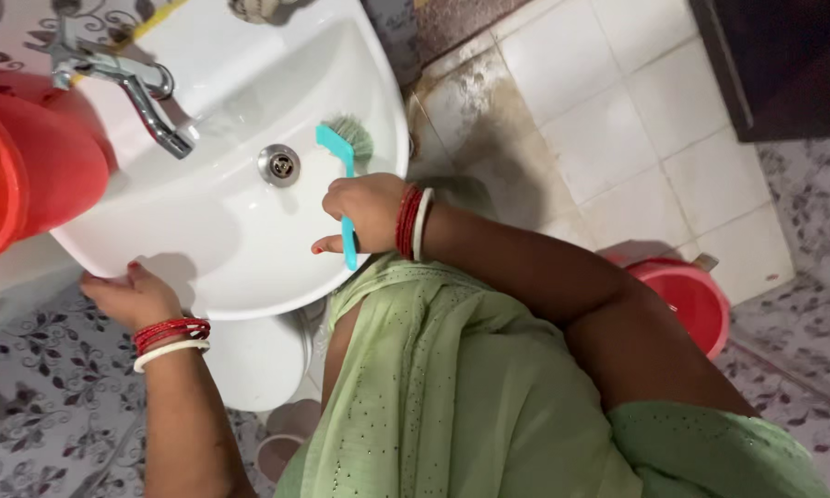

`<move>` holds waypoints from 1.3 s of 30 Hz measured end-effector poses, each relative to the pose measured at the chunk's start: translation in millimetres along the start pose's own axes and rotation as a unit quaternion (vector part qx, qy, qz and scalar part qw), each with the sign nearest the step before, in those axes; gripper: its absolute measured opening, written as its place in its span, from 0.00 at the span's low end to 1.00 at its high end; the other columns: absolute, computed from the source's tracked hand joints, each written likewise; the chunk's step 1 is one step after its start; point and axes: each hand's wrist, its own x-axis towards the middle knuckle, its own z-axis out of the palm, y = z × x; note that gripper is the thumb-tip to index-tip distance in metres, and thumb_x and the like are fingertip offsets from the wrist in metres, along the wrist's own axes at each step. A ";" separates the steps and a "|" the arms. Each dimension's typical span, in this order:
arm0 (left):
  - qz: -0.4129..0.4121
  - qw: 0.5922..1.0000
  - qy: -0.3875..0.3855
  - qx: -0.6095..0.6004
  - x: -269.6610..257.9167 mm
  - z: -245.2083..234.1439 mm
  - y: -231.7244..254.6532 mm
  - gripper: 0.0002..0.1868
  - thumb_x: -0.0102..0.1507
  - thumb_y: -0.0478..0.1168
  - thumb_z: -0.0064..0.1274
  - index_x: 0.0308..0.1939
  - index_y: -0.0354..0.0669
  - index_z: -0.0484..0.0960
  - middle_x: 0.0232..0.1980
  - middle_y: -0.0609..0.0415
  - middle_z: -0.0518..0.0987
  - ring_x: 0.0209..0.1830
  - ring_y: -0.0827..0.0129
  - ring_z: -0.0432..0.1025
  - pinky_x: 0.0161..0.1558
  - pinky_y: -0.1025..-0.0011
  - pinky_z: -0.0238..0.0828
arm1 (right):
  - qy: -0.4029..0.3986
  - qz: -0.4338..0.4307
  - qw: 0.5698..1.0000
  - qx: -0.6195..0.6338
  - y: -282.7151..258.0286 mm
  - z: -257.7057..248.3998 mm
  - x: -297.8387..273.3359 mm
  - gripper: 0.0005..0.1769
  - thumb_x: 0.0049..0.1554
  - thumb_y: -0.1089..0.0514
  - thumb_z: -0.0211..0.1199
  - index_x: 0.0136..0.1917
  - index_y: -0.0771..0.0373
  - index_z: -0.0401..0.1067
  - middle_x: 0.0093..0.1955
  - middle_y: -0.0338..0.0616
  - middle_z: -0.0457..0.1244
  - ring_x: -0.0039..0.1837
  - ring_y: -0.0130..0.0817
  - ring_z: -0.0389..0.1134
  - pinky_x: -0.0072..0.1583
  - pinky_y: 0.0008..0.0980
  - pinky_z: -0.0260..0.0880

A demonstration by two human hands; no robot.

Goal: The person scrubs a white bathroom sink using a blue brush and water from a red mug. They repeatedly pour water into the sink and scrub the basin and drain area.

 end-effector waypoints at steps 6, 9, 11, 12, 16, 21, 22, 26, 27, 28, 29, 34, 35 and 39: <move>-0.012 0.998 -0.025 -0.047 2.3 -16.2 -31.0 0.24 0.69 0.20 0.48 0.67 0.27 0.61 0.68 0.39 0.71 0.66 0.59 0.75 0.70 0.67 0.73 | 0.004 0.004 1.000 0.017 0.7 10.0 -8.7 0.33 0.53 0.30 0.68 0.33 0.62 0.66 0.41 0.48 0.64 0.42 0.51 0.68 0.46 0.47 0.68; -0.018 0.994 -0.044 -0.102 8.6 -12.9 -30.9 0.24 0.67 0.19 0.44 0.66 0.29 0.60 0.68 0.41 0.70 0.66 0.61 0.74 0.70 0.68 0.70 | -0.016 0.022 0.999 0.039 -3.1 -0.1 -3.1 0.35 0.51 0.29 0.69 0.32 0.63 0.66 0.39 0.48 0.63 0.40 0.50 0.66 0.44 0.47 0.67; 0.008 0.993 -0.054 -0.105 6.8 -16.2 -39.1 0.23 0.68 0.19 0.44 0.67 0.29 0.61 0.68 0.42 0.70 0.68 0.61 0.73 0.71 0.68 0.69 | -0.016 0.010 0.998 0.053 0.2 -2.5 0.1 0.35 0.52 0.29 0.69 0.32 0.63 0.65 0.38 0.49 0.62 0.39 0.49 0.66 0.44 0.46 0.67; 0.035 0.994 -0.053 -0.092 10.5 -15.0 -44.8 0.22 0.70 0.19 0.47 0.67 0.29 0.62 0.69 0.41 0.71 0.69 0.60 0.73 0.73 0.68 0.68 | 0.019 0.001 0.999 0.037 2.8 -2.1 0.3 0.35 0.54 0.29 0.69 0.33 0.63 0.65 0.38 0.50 0.62 0.39 0.50 0.65 0.44 0.46 0.67; 0.092 0.987 -0.070 -0.112 16.5 -17.1 -66.0 0.26 0.70 0.14 0.47 0.70 0.29 0.63 0.73 0.39 0.71 0.74 0.56 0.72 0.78 0.65 0.63 | 0.114 -0.005 0.994 0.003 7.4 4.8 0.7 0.35 0.59 0.30 0.68 0.34 0.63 0.66 0.38 0.50 0.62 0.38 0.49 0.64 0.43 0.46 0.66; 0.037 0.991 -0.065 -0.113 18.8 -13.9 -58.5 0.25 0.70 0.17 0.47 0.69 0.30 0.61 0.72 0.40 0.70 0.72 0.58 0.74 0.75 0.66 0.68 | 0.021 -0.022 0.990 0.137 -22.6 33.5 4.1 0.40 0.57 0.28 0.67 0.27 0.64 0.62 0.29 0.49 0.57 0.34 0.46 0.61 0.42 0.45 0.63; 0.040 0.989 -0.072 -0.124 16.1 -15.5 -58.4 0.25 0.70 0.17 0.46 0.70 0.30 0.61 0.72 0.40 0.70 0.72 0.58 0.73 0.75 0.66 0.67 | 0.009 -0.062 0.973 0.220 -31.2 41.4 0.6 0.40 0.58 0.29 0.67 0.27 0.65 0.60 0.29 0.50 0.56 0.34 0.46 0.59 0.43 0.45 0.62; 0.071 0.988 -0.077 -0.117 16.3 -14.6 -62.3 0.28 0.70 0.15 0.44 0.72 0.31 0.60 0.74 0.40 0.66 0.76 0.57 0.72 0.79 0.65 0.66 | -0.065 -0.026 0.960 0.273 -35.7 41.3 -1.2 0.39 0.58 0.32 0.67 0.26 0.64 0.58 0.26 0.50 0.52 0.32 0.44 0.55 0.41 0.45 0.60; 0.080 0.988 -0.078 -0.111 15.7 -14.2 -65.0 0.28 0.69 0.14 0.44 0.72 0.31 0.59 0.74 0.40 0.65 0.77 0.56 0.71 0.80 0.65 0.63 | -0.051 0.002 0.984 0.170 -31.0 37.1 1.8 0.40 0.58 0.30 0.68 0.25 0.64 0.60 0.27 0.50 0.55 0.32 0.44 0.58 0.41 0.45 0.62; 0.089 0.987 -0.078 -0.105 15.7 -15.2 -67.8 0.28 0.69 0.14 0.43 0.71 0.30 0.59 0.75 0.40 0.65 0.78 0.56 0.70 0.80 0.65 0.61 | -0.037 0.029 0.997 0.065 -22.7 30.9 5.8 0.41 0.57 0.27 0.69 0.25 0.63 0.63 0.27 0.49 0.57 0.32 0.44 0.61 0.40 0.44 0.64; 0.076 0.989 -0.078 -0.095 16.2 -14.5 -69.8 0.28 0.70 0.15 0.44 0.72 0.31 0.59 0.75 0.41 0.65 0.77 0.57 0.69 0.80 0.66 0.64 | 0.064 -0.013 0.997 -0.047 -12.8 22.5 9.2 0.37 0.53 0.27 0.70 0.28 0.62 0.67 0.30 0.48 0.60 0.32 0.46 0.64 0.39 0.47 0.66; 0.048 0.989 -0.066 -0.126 22.0 -8.8 -91.2 0.39 0.69 0.14 0.43 0.81 0.32 0.47 0.83 0.40 0.59 0.80 0.55 0.69 0.79 0.65 0.70 | 0.130 -0.030 0.988 -0.073 1.9 19.6 -2.3 0.33 0.53 0.32 0.74 0.33 0.64 0.71 0.35 0.49 0.64 0.38 0.48 0.68 0.41 0.48 0.69; 0.063 0.988 -0.072 -0.119 22.2 -9.0 -96.6 0.39 0.70 0.14 0.43 0.81 0.33 0.46 0.84 0.40 0.57 0.81 0.55 0.66 0.80 0.66 0.65 | 0.135 -0.059 0.987 -0.060 -4.4 28.3 -1.2 0.34 0.52 0.31 0.76 0.32 0.64 0.71 0.33 0.49 0.63 0.37 0.47 0.67 0.40 0.47 0.69; 0.055 0.991 -0.081 -0.096 19.3 -10.4 -99.6 0.37 0.74 0.15 0.44 0.81 0.33 0.45 0.84 0.40 0.56 0.82 0.57 0.62 0.83 0.68 0.61 | -0.100 -0.083 0.956 0.263 -34.9 55.1 -4.4 0.35 0.55 0.35 0.74 0.30 0.66 0.63 0.28 0.45 0.57 0.32 0.36 0.61 0.38 0.37 0.62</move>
